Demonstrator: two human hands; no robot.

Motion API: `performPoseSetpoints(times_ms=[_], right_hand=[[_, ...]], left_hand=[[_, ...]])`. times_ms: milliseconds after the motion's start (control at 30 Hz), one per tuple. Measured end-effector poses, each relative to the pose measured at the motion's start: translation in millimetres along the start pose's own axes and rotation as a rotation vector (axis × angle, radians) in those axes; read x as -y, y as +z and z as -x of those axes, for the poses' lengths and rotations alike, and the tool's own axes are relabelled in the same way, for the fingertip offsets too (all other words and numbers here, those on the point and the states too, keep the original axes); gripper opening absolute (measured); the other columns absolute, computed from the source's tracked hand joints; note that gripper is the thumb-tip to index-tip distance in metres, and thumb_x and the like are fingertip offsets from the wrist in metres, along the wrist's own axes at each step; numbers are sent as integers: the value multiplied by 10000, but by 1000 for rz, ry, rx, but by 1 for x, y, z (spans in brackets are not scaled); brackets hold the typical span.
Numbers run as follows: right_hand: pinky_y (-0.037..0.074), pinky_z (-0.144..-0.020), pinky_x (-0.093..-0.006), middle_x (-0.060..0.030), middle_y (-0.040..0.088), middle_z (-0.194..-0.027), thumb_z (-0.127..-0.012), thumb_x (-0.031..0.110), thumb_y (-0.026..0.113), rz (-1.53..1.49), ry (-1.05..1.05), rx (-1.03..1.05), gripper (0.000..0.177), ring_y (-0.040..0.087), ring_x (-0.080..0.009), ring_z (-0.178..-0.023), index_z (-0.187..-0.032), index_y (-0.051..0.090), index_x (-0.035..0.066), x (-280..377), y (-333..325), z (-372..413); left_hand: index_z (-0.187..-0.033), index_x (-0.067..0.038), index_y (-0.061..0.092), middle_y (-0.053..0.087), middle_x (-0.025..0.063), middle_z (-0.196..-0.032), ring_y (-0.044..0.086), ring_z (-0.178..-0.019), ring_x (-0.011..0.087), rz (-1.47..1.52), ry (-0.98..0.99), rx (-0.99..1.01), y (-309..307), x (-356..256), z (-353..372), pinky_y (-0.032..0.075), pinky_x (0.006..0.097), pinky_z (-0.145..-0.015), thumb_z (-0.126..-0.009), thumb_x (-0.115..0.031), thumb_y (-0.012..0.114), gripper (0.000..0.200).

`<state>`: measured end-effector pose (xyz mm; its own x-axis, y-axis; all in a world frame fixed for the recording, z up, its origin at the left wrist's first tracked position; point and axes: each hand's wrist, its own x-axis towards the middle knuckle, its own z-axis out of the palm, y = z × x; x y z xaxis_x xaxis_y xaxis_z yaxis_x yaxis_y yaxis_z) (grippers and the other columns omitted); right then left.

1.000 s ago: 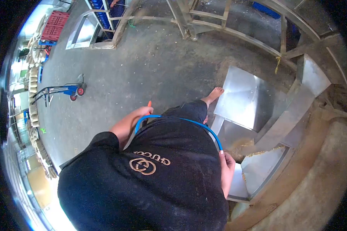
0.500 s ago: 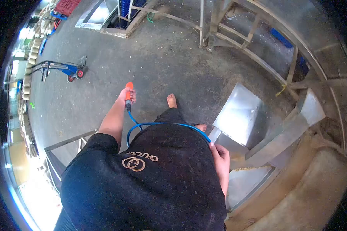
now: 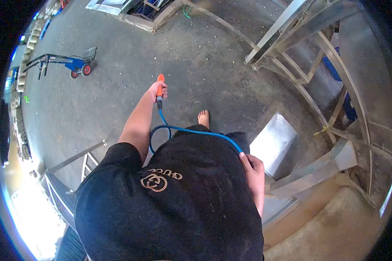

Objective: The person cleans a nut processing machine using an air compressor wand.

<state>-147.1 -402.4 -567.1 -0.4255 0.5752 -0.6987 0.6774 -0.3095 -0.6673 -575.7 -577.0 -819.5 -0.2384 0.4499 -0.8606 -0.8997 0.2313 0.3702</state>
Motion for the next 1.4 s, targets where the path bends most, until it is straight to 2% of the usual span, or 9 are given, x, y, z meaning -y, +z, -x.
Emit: performPoseSetpoints(times_ms=[200, 300, 367, 533, 667, 767, 967, 1167, 1400], right_hand=[[343, -547, -239, 15, 464, -592, -860, 295, 563, -75, 80, 5, 369, 391, -70, -599, -714, 570, -44, 46, 10, -40], [356, -555, -249, 6, 466, -590, -859, 297, 561, -22, 20, 38, 373, 402, -73, -606, -716, 570, -47, 70, 8, -77], [359, -557, -253, 1, 468, -590, -859, 301, 561, -30, 13, 102, 375, 408, -73, -605, -713, 568, -44, 80, 1, -109], [358, -554, -255, -4, 464, -586, -860, 300, 559, -3, -30, 168, 375, 417, -71, -598, -684, 549, -32, 141, -18, -168], [330, -533, -235, 16, 436, -572, -858, 288, 565, 77, -58, 282, 365, 400, -59, -586, -658, 526, -15, 180, -44, -213], [308, -518, -223, 36, 424, -570, -857, 293, 564, 128, -33, 331, 367, 379, -44, -574, -620, 510, 17, 203, -53, -238], [305, -516, -216, 38, 423, -566, -852, 288, 571, 149, -43, 360, 366, 382, -43, -567, -615, 501, 18, 227, -53, -278], [310, -517, -213, 42, 443, -586, -855, 270, 574, 133, -8, 325, 342, 395, -46, -566, -631, 518, 18, 254, -41, -311], [321, -532, -211, 35, 492, -625, -852, 249, 587, -8, 54, 175, 285, 417, -43, -583, -712, 576, 2, 337, 20, -329]], left_hand=[[-642, -106, 393, 387, -22, -521, 374, -406, 104, 35, -217, -40, 28, -43, -43, 334, 274, -413, -696, -131, 535, 154], [-634, -111, 446, 432, 1, -534, 428, -425, 128, -475, -403, -59, 62, -41, -74, 367, 297, -410, -667, -169, 566, 138], [-720, -19, 574, 571, 60, -630, 548, -540, 186, -1245, -137, -119, 93, -35, -87, 427, 341, -490, -644, -244, 603, 239], [-827, -31, 642, 638, 163, -810, 628, -727, 273, -1688, -116, 106, 196, -21, -89, 472, 380, -624, -633, -311, 597, 344], [-817, -1, 604, 621, 159, -717, 621, -671, 266, -1651, -16, 202, 229, -16, -117, 465, 387, -584, -628, -297, 590, 351], [-902, -27, 648, 633, 180, -922, 608, -895, 306, -1816, 60, 165, 249, -34, -110, 478, 384, -741, -628, -302, 595, 392], [-923, -6, 635, 629, 190, -922, 618, -864, 304, -1932, 18, -152, 198, -49, -164, 479, 394, -752, -640, -298, 597, 409], [-740, -47, 561, 523, 57, -598, 496, -455, 180, -716, -288, -206, 100, -112, -158, 427, 330, -437, -676, -254, 577, 217], [-640, -92, 439, 410, -7, -510, 403, -397, 134, 179, -260, -189, -35, -251, -157, 366, 283, -398, -675, -178, 546, 141]])
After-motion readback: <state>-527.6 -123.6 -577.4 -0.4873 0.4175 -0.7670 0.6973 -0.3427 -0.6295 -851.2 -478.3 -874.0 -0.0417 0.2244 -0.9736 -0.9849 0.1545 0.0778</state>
